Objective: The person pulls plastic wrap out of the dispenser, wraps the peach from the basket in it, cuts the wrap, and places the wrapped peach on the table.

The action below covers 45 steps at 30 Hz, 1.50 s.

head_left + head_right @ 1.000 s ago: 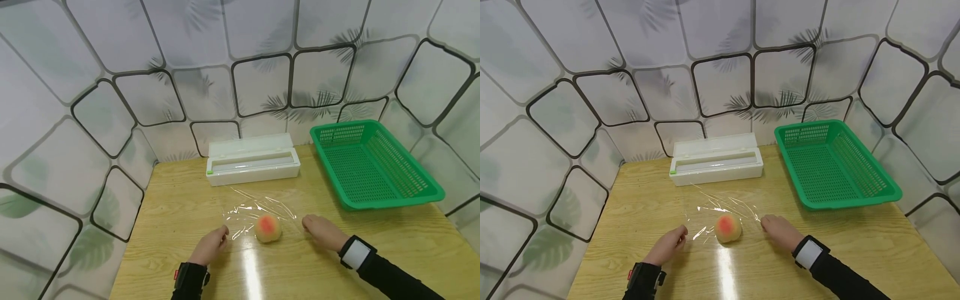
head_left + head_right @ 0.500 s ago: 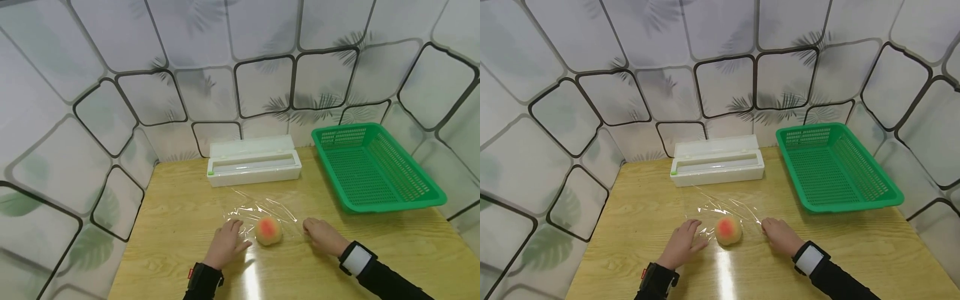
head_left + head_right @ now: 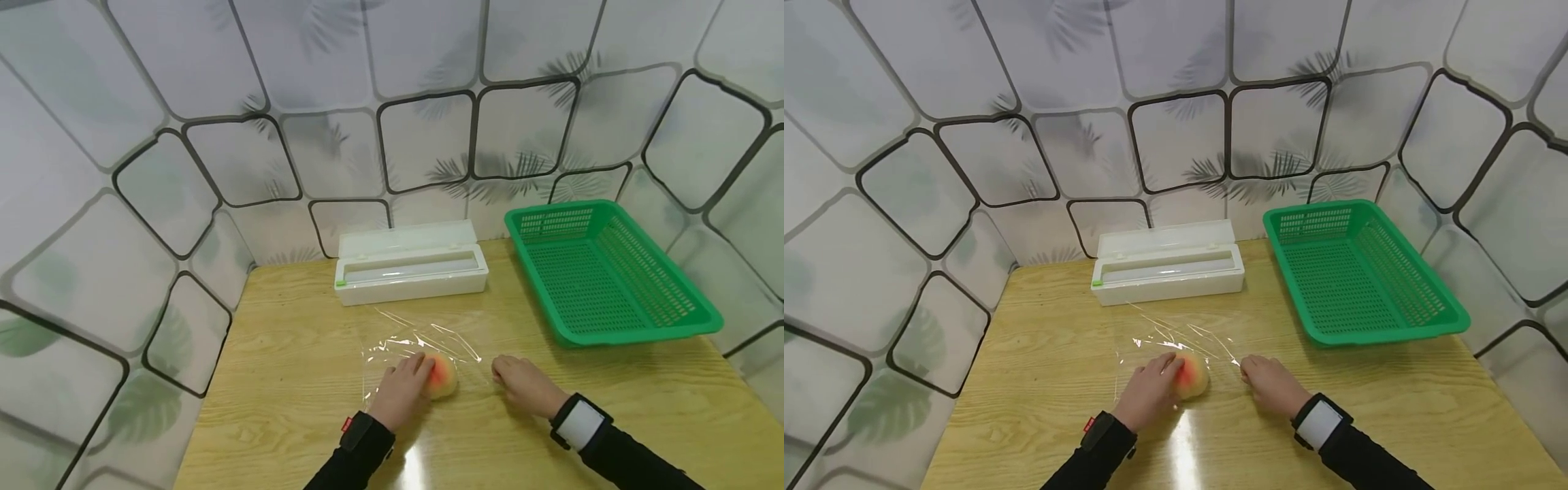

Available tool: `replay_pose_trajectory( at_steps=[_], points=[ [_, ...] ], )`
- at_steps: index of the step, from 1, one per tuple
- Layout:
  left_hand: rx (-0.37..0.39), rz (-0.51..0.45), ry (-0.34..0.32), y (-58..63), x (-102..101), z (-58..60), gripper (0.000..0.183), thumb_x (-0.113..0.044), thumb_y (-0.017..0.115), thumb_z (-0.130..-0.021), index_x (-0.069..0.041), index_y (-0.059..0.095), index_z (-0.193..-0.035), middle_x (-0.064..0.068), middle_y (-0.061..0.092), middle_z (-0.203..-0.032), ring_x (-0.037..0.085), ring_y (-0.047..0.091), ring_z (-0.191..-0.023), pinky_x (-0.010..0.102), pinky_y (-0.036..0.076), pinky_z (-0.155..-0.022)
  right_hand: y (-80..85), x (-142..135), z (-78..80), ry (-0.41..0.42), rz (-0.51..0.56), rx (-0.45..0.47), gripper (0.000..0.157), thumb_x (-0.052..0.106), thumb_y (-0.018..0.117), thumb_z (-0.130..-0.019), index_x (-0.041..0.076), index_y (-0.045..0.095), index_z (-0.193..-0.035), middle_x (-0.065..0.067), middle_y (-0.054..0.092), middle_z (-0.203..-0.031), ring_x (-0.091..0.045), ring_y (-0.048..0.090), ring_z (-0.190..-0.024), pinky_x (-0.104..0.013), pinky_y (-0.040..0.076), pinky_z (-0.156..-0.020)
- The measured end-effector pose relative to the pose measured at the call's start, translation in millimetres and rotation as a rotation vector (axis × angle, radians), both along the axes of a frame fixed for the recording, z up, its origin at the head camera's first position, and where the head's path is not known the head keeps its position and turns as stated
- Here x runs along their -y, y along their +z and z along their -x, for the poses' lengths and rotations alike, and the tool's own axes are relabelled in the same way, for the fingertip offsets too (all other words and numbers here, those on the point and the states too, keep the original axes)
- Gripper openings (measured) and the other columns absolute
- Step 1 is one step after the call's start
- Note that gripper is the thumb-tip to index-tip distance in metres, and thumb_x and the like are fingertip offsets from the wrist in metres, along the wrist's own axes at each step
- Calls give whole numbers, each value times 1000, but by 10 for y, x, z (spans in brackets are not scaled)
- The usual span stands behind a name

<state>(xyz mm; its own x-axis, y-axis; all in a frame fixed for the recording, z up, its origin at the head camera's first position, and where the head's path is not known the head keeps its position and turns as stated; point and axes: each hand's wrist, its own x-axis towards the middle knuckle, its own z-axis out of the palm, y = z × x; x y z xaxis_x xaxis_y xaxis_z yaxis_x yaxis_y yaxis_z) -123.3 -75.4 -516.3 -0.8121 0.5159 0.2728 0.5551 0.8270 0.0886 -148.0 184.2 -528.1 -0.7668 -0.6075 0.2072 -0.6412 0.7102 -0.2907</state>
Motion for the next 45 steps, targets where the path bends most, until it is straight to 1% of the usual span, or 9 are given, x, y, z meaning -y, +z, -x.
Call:
replay_pose_trajectory(
  at_steps=[6, 11, 16, 19, 21, 24, 28, 36, 45],
  points=[
    [47, -30, -9, 40, -11, 36, 52, -22, 72, -70, -13, 50, -116, 9, 51, -115, 24, 52, -100, 37, 47, -70, -3, 8, -5, -13, 32, -36, 24, 0, 60, -79, 15, 43, -70, 9, 36, -66, -6, 36, -60, -25, 33, -51],
    [70, -62, -55, 70, -3, 112, 50, -19, 74, -67, -12, 54, -112, 7, 54, -110, 22, 54, -95, 33, 47, -74, 55, 102, -30, 2, 156, -225, 9, 12, 58, -85, 10, 52, -79, 3, 46, -75, -12, 45, -68, -29, 41, -59],
    [87, -95, -70, 94, 13, 186, 44, -11, 73, -67, -11, 58, -108, 3, 56, -102, 17, 56, -88, 27, 46, -72, 156, 330, -84, 189, 251, -458, 27, 23, 42, -94, 5, 59, -84, -4, 52, -85, -20, 50, -77, -35, 42, -66],
    [110, -90, -66, 112, 19, 214, 43, -14, 74, -66, -11, 59, -107, 2, 56, -101, 16, 56, -87, 26, 46, -71, 146, 467, -122, 294, 178, -508, 20, 20, 52, -87, 2, 60, -91, -7, 54, -93, -22, 52, -85, -35, 43, -71],
    [118, -81, -69, 119, 21, 237, 43, -17, 75, -66, -11, 59, -106, 2, 56, -102, 16, 56, -88, 25, 46, -73, 110, 537, -133, 298, 102, -484, 32, 21, 62, -78, -2, 58, -100, -12, 53, -102, -25, 51, -94, -38, 42, -79],
    [144, -74, -66, 126, 25, 265, 46, -20, 77, -64, -11, 59, -105, 1, 56, -102, 15, 56, -89, 25, 46, -75, 54, 619, -116, 212, 4, -379, 64, 29, 72, -67, -7, 50, -115, -20, 48, -115, -30, 46, -106, -44, 38, -89],
    [201, -80, -67, 122, 34, 300, 48, -22, 78, -63, -10, 59, -106, 2, 56, -103, 15, 55, -91, 25, 45, -78, -7, 694, -41, 127, -48, -244, 83, 40, 74, -64, -8, 41, -124, -23, 44, -122, -34, 42, -112, -48, 35, -91],
    [323, -148, -60, 142, 64, 357, 50, -21, 76, -68, -6, 56, -111, 4, 56, -108, 17, 54, -96, 26, 42, -83, 23, 815, 179, 122, 69, -137, 61, 23, 76, -64, -6, 52, -112, -16, 54, -103, -28, 53, -93, -40, 43, -82],
    [483, -237, -101, 221, 217, 445, 46, -24, 72, -73, -5, 57, -112, 5, 57, -107, 17, 52, -99, 27, 42, -84, 183, 867, 351, 108, 99, 180, 53, 25, 78, -62, 0, 55, -103, -4, 57, -91, -16, 53, -79, -31, 46, -68]
  ],
)
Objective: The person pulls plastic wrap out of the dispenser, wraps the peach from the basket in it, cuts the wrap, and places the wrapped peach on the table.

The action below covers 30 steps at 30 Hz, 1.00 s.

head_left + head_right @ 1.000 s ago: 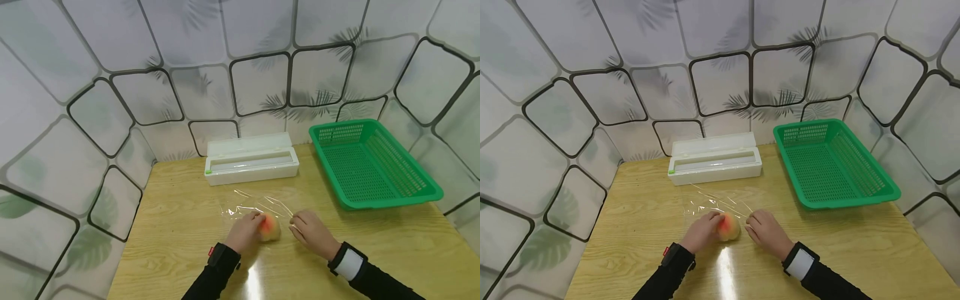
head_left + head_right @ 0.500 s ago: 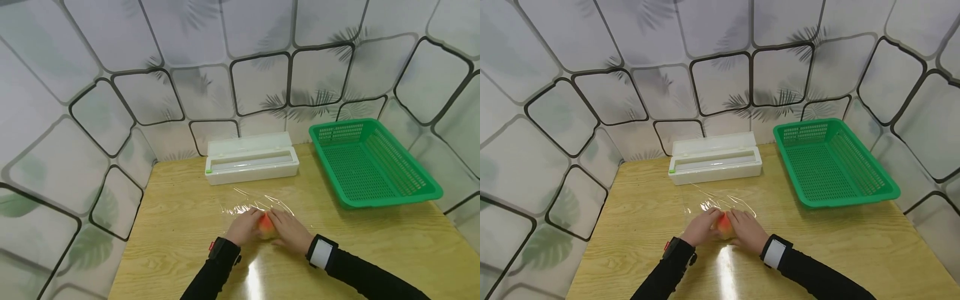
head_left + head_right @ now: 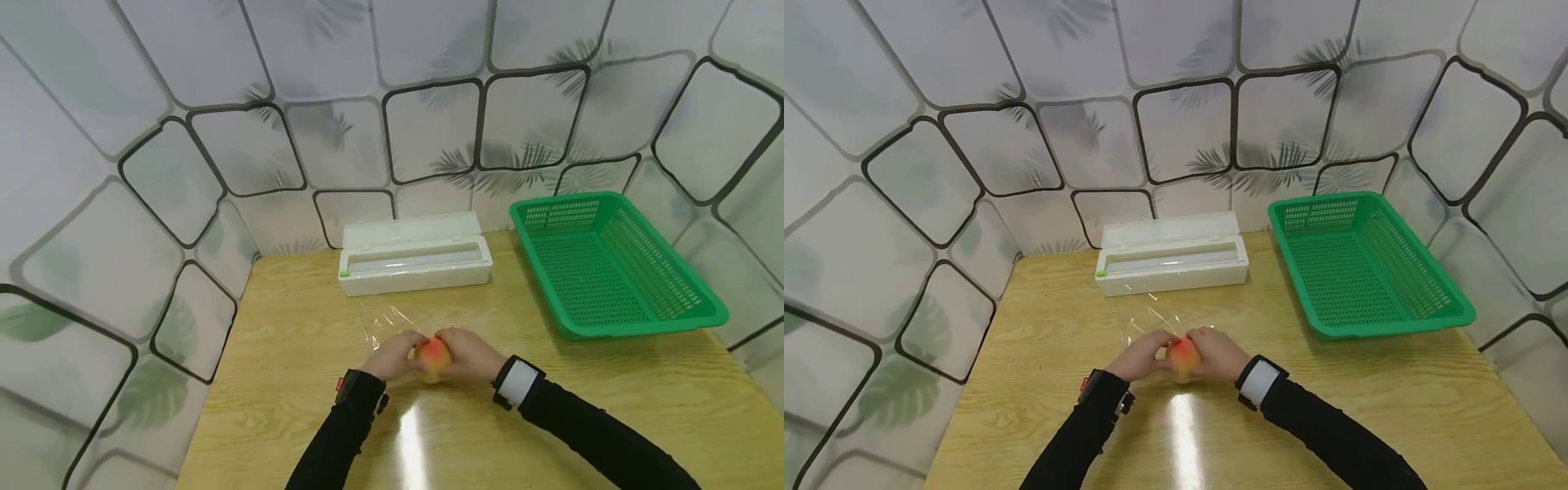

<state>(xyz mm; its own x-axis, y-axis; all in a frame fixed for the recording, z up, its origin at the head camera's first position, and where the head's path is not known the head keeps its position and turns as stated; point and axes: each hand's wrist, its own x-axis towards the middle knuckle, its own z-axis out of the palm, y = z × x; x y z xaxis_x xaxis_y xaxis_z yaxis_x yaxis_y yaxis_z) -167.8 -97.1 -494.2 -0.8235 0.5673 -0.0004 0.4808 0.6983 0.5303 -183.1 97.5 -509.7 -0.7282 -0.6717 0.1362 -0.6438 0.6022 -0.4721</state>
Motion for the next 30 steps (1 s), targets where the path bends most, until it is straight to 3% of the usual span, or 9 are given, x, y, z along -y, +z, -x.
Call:
replay_pose_trajectory(
  at_steps=[2, 5, 10, 14, 18, 23, 30],
  points=[
    [11, -17, 13, 15, 43, 20, 43, -24, 71, -74, -5, 57, -110, 5, 58, -105, 18, 54, -96, 27, 43, -81, 42, 10, 47, -12, 3, 68, 51, 24, 78, -62, 2, 55, -101, -2, 57, -87, -14, 52, -75, -30, 45, -65],
    [-29, -10, 69, 61, 109, 5, 41, -27, 67, -78, -4, 57, -110, 8, 57, -105, 20, 55, -93, 29, 45, -77, 84, 20, 121, -46, -19, 170, 53, 25, 78, -61, 2, 55, -102, -1, 57, -87, -11, 52, -73, -28, 45, -64],
    [-271, 23, 166, 156, 165, -124, 33, -29, 61, -83, -4, 60, -104, 8, 58, -99, 21, 57, -85, 31, 46, -71, 87, 10, 254, -49, -30, 268, 54, 28, 78, -64, 0, 54, -103, -1, 58, -87, -10, 52, -72, -26, 45, -61],
    [-490, 66, 78, 187, 55, -272, 16, -21, 62, -83, -7, 64, -92, 2, 61, -89, 16, 58, -80, 28, 47, -68, 114, -11, 340, -22, -22, 320, 54, 29, 77, -66, -1, 54, -104, -3, 58, -89, -11, 51, -73, -26, 44, -60],
    [-614, 173, -63, 57, -89, -371, 18, -16, 62, -83, -9, 65, -99, 1, 60, -100, 14, 55, -93, 28, 46, -76, 138, -15, 425, 7, -52, 334, 51, 29, 76, -67, -1, 54, -103, -4, 57, -89, -12, 51, -74, -25, 45, -62],
    [-629, 303, -47, -130, -168, -373, 38, -17, 60, -85, -8, 54, -121, 6, 49, -122, 18, 46, -111, 31, 43, -84, 171, -15, 495, 34, -87, 356, 48, 28, 73, -71, -2, 54, -103, -8, 58, -92, -16, 53, -78, -29, 46, -67],
    [-598, 276, -13, -144, -199, -272, 43, -7, 64, -80, -2, 52, -120, 10, 47, -123, 22, 43, -112, 28, 40, -89, 150, -51, 549, 69, -107, 382, 57, 37, 62, -81, -4, 49, -117, -16, 55, -109, -24, 54, -94, -37, 46, -78]
  ],
)
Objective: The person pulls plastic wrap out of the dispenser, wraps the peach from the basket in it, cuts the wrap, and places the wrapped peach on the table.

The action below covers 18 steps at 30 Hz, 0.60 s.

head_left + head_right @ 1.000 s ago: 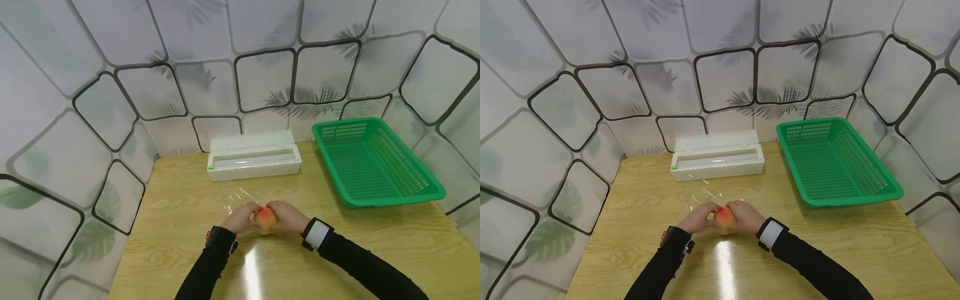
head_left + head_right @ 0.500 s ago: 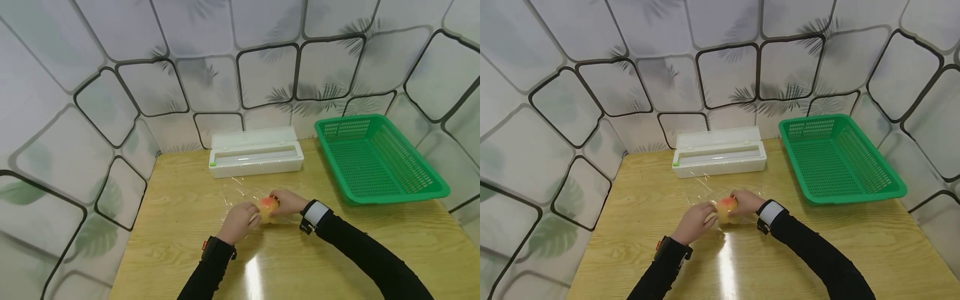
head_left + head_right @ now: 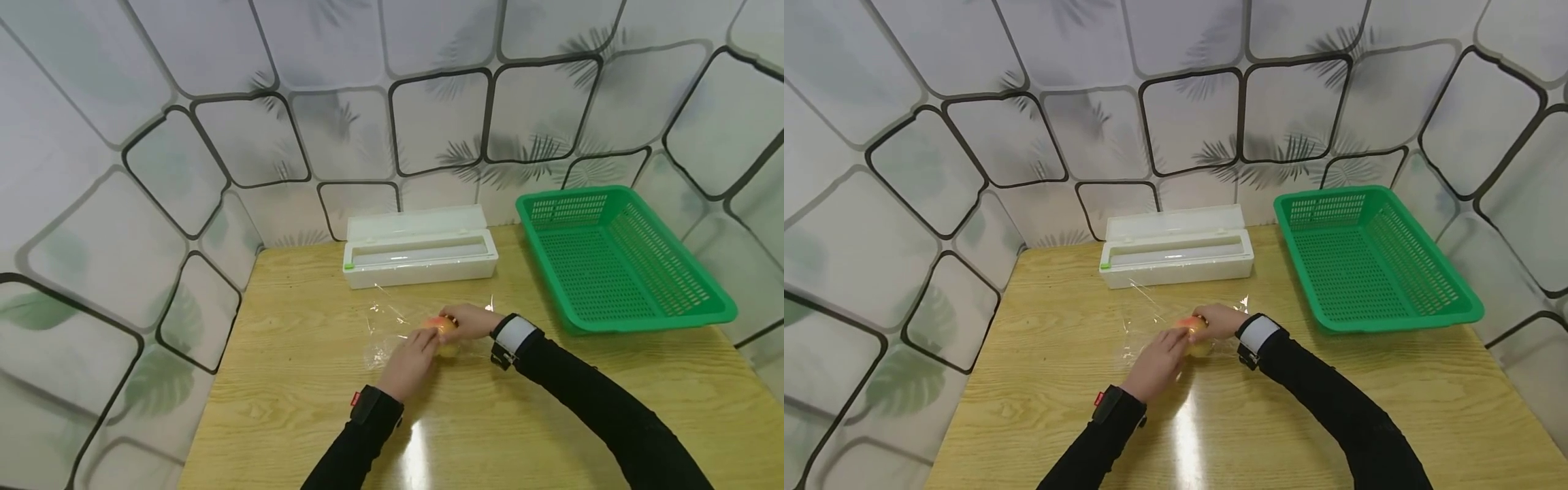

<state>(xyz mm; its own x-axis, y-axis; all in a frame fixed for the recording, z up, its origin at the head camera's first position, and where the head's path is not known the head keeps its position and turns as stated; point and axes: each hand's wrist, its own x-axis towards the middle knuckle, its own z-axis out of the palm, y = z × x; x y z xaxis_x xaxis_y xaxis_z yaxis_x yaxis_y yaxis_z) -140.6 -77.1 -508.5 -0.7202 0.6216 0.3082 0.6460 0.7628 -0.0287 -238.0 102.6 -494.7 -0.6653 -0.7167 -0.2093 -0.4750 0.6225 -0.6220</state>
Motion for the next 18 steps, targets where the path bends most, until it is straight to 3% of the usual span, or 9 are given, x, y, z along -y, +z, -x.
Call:
replay_pose_trajectory(
  at_steps=[4, 8, 11, 14, 18],
  points=[
    [-8, 22, 28, 17, 5, 70, 47, -13, 69, -76, -2, 54, -119, 9, 48, -121, 22, 44, -110, 28, 40, -89, 102, -72, -42, -63, 3, -126, 60, 40, 52, -87, -9, 44, -123, -23, 49, -119, -34, 48, -107, -45, 39, -87],
    [-4, 37, 56, 8, -26, 145, 48, -14, 71, -73, -3, 54, -117, 8, 49, -119, 21, 45, -109, 28, 38, -90, 199, -229, -116, -153, 45, -232, 52, 33, 53, -88, -10, 47, -117, -24, 53, -111, -35, 51, -100, -46, 42, -82],
    [4, 37, 69, 0, -49, 186, 49, -16, 73, -72, -4, 54, -116, 7, 50, -118, 21, 45, -108, 28, 37, -92, 192, -377, -190, -179, 32, -190, 48, 29, 57, -86, -9, 50, -113, -18, 59, -97, -28, 57, -87, -41, 46, -73],
    [8, 40, 71, -10, -65, 208, 50, -20, 74, -71, -5, 55, -115, 7, 51, -116, 20, 46, -107, 27, 36, -92, 133, -535, -255, -154, 32, -99, 41, 23, 60, -85, -10, 52, -109, -9, 62, -85, -18, 58, -76, -34, 47, -66],
    [15, 15, 71, -8, -75, 209, 49, -17, 74, -70, -5, 56, -114, 6, 51, -116, 20, 46, -106, 25, 36, -92, 45, -719, -302, -96, 115, -19, 22, 11, 59, -84, -7, 59, -96, 2, 58, -72, -9, 51, -64, -26, 44, -59]
  ],
)
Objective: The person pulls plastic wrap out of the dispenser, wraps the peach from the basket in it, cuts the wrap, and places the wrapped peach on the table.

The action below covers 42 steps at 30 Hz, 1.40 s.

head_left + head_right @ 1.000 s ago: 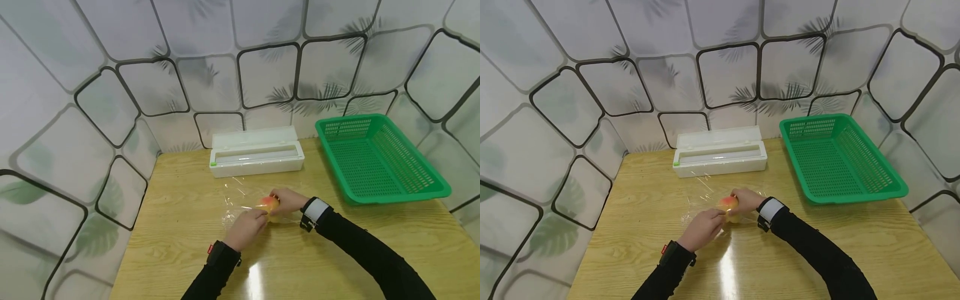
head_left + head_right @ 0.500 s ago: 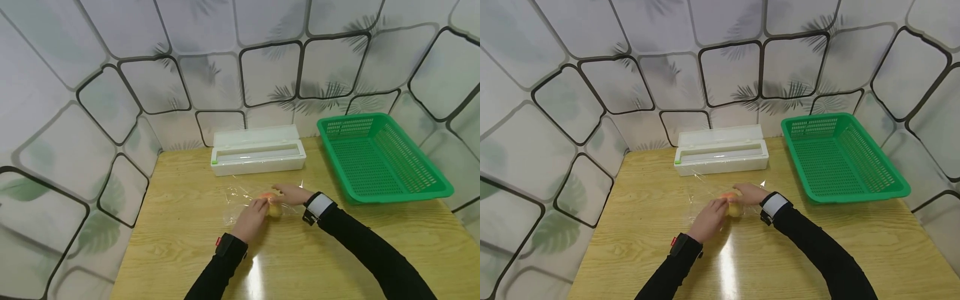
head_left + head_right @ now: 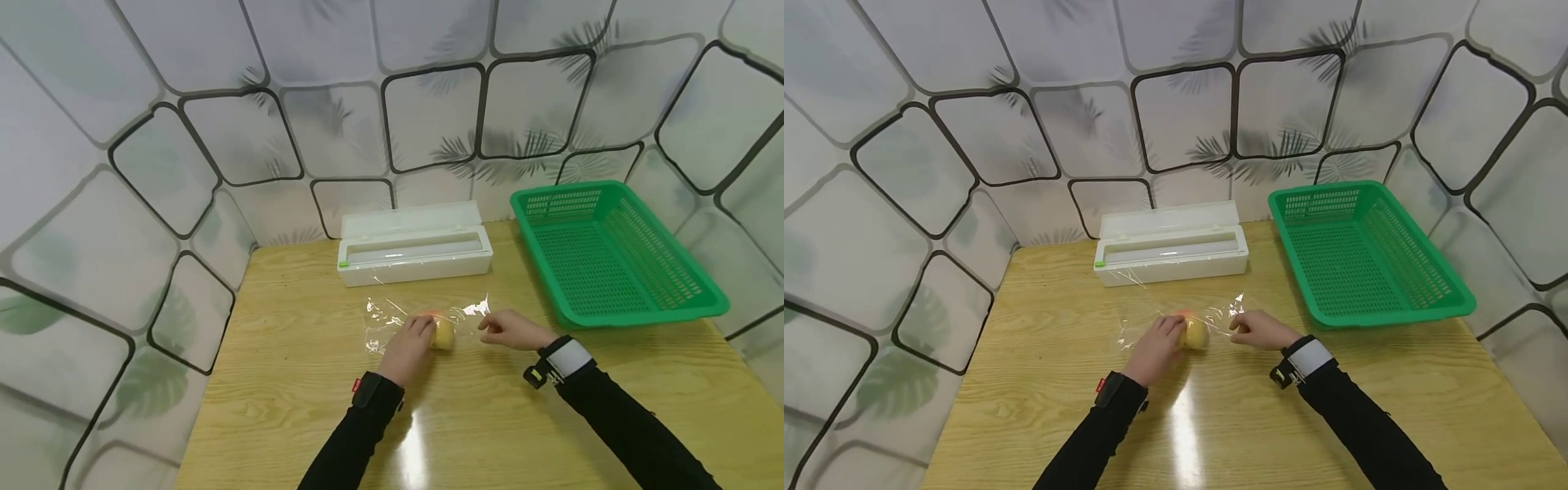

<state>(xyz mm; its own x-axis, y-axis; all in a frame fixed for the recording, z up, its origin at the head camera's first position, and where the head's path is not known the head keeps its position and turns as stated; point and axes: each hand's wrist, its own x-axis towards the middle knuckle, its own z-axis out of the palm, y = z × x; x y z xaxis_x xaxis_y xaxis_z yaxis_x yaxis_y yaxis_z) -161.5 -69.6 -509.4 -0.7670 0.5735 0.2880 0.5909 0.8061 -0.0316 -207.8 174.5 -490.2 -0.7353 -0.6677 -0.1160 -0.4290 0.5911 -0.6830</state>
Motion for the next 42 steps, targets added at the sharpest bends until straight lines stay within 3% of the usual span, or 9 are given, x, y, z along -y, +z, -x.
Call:
replay_pose_trajectory(
  at_steps=[4, 8, 11, 14, 17, 20, 25, 30, 42],
  points=[
    [10, -40, 9, 22, 7, -5, 48, -14, 75, -69, -6, 56, -113, 5, 50, -116, 19, 44, -107, 22, 41, -85, -21, -104, -14, -28, 56, -18, 11, 9, 57, -86, 1, 61, -79, 6, 48, -63, -7, 40, -56, -23, 36, -52],
    [32, -68, 24, 11, 14, 4, 49, -13, 76, -68, -7, 56, -112, 5, 49, -118, 20, 43, -108, 21, 45, -78, -21, -145, -32, -129, 41, -123, 11, 7, 56, -86, 2, 58, -77, 2, 49, -65, -11, 43, -57, -26, 37, -51],
    [44, -79, 25, -11, 28, 23, 49, -12, 76, -68, -7, 56, -112, 5, 49, -118, 20, 43, -109, 22, 44, -81, -12, -95, -96, -226, 11, -336, 6, 6, 60, -82, 1, 59, -80, -4, 56, -73, -17, 51, -65, -31, 43, -56],
    [42, -84, 21, -28, 49, 49, 50, -10, 76, -67, -6, 55, -113, 5, 49, -118, 20, 43, -109, 22, 42, -85, -7, 85, -179, -246, 25, -619, 14, 7, 67, -76, -1, 60, -86, -10, 58, -81, -24, 55, -73, -36, 46, -62],
    [38, -99, 20, -36, 68, 80, 51, -11, 76, -67, -5, 55, -113, 6, 49, -118, 20, 43, -109, 22, 42, -84, -26, 355, -243, -153, 37, -869, 31, 9, 72, -70, -4, 60, -95, -14, 58, -90, -27, 56, -82, -38, 47, -69],
    [63, -117, 25, -38, 66, 117, 50, -12, 75, -70, -5, 53, -115, 6, 48, -120, 20, 41, -111, 23, 43, -84, -87, 600, -278, -40, -46, -991, 45, 14, 74, -67, -7, 58, -104, -17, 57, -100, -28, 54, -92, -39, 44, -80],
    [124, -82, 58, -67, 26, 193, 58, -15, 75, -69, -3, 50, -120, 7, 46, -124, 22, 40, -114, 28, 40, -89, -228, 796, -305, 16, -293, -1003, 57, 26, 71, -74, -8, 52, -116, -20, 52, -113, -30, 48, -106, -42, 36, -92],
    [186, -84, 64, -66, 12, 307, 64, -20, 77, -66, -2, 49, -121, 9, 47, -123, 22, 40, -115, 29, 32, -97, -312, 842, -285, 0, -430, -984, 62, 31, 68, -76, -8, 48, -120, -22, 49, -119, -32, 45, -111, -43, 33, -95],
    [386, -250, 60, -27, 118, 632, 63, -21, 80, -59, -2, 54, -113, 12, 49, -118, 25, 48, -106, 30, 36, -93, -474, 972, -105, -26, -515, -1061, 56, 25, 61, -80, -4, 42, -124, -22, 46, -122, -32, 43, -113, -46, 32, -94]
  ],
)
